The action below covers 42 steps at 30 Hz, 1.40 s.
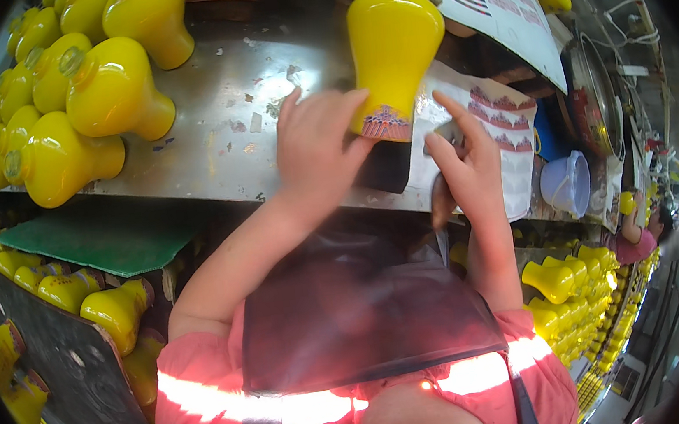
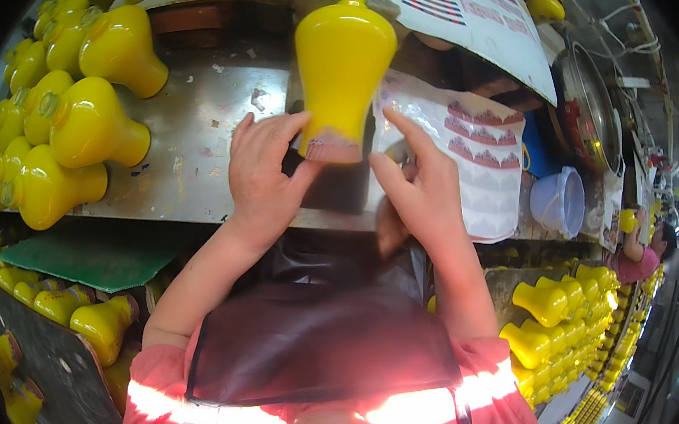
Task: The person applies a decorative sticker to a yellow ceramic vase, smooths it with fingers, and then rubs the surface with a small abrasive pad. The person repeats this process on a second vase, applying a sticker and smoothing it before finishing with the abrasive pad.
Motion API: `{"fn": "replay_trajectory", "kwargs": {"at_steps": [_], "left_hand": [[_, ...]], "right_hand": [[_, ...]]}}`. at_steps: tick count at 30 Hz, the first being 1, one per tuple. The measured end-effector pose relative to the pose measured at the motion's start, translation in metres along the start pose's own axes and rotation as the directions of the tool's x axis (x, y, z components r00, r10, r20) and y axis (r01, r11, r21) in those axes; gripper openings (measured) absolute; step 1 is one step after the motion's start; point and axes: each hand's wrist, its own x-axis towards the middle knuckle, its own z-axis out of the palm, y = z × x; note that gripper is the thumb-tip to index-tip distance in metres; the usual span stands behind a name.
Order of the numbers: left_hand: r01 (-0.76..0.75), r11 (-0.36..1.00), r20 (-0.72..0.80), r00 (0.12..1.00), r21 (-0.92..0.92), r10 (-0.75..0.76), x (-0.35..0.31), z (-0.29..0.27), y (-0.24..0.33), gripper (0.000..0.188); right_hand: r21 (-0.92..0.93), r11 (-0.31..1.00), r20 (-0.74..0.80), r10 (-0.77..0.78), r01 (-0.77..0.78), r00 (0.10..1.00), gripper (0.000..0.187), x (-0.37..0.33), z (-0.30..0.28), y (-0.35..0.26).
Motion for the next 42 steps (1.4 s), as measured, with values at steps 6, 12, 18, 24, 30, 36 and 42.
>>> {"fn": "replay_trajectory", "kwargs": {"at_steps": [6, 12, 18, 24, 30, 36, 42], "left_hand": [[0.048, 0.993, 0.082, 0.996, -0.111, -0.039, 0.007, 0.002, 0.002, 0.069], [0.206, 0.963, 0.113, 0.976, -0.173, -0.188, 0.016, 0.009, -0.002, 0.054], [0.188, 0.966, 0.106, 0.979, -0.177, -0.172, 0.013, 0.010, -0.002, 0.051], [0.111, 0.991, 0.080, 0.991, -0.078, -0.105, 0.010, 0.013, 0.000, 0.052], [0.117, 0.988, 0.080, 0.991, -0.103, -0.109, 0.008, 0.014, 0.000, 0.055], [0.132, 0.984, 0.104, 0.987, -0.121, -0.120, 0.007, 0.012, -0.001, 0.055], [0.111, 0.987, 0.095, 0.990, -0.119, -0.100, 0.008, 0.012, -0.002, 0.055]], "right_hand": [[-0.377, 0.864, -0.010, -0.363, 0.333, 0.932, 0.040, 0.021, 0.008, -0.008], [-0.365, 0.865, 0.035, -0.355, 0.343, 0.934, 0.031, 0.038, 0.002, -0.009], [-0.412, 0.792, 0.034, -0.481, 0.451, 0.876, 0.025, 0.038, 0.006, -0.003], [-0.479, 0.746, 0.048, -0.504, 0.463, 0.862, 0.024, 0.039, 0.005, -0.003], [-0.520, 0.691, 0.087, -0.542, 0.503, 0.836, 0.023, 0.042, 0.005, -0.009], [-0.548, 0.682, 0.077, -0.536, 0.485, 0.841, 0.022, 0.039, 0.007, -0.014], [-0.584, 0.639, 0.063, -0.578, 0.500, 0.813, 0.021, 0.043, 0.010, -0.013]]}}
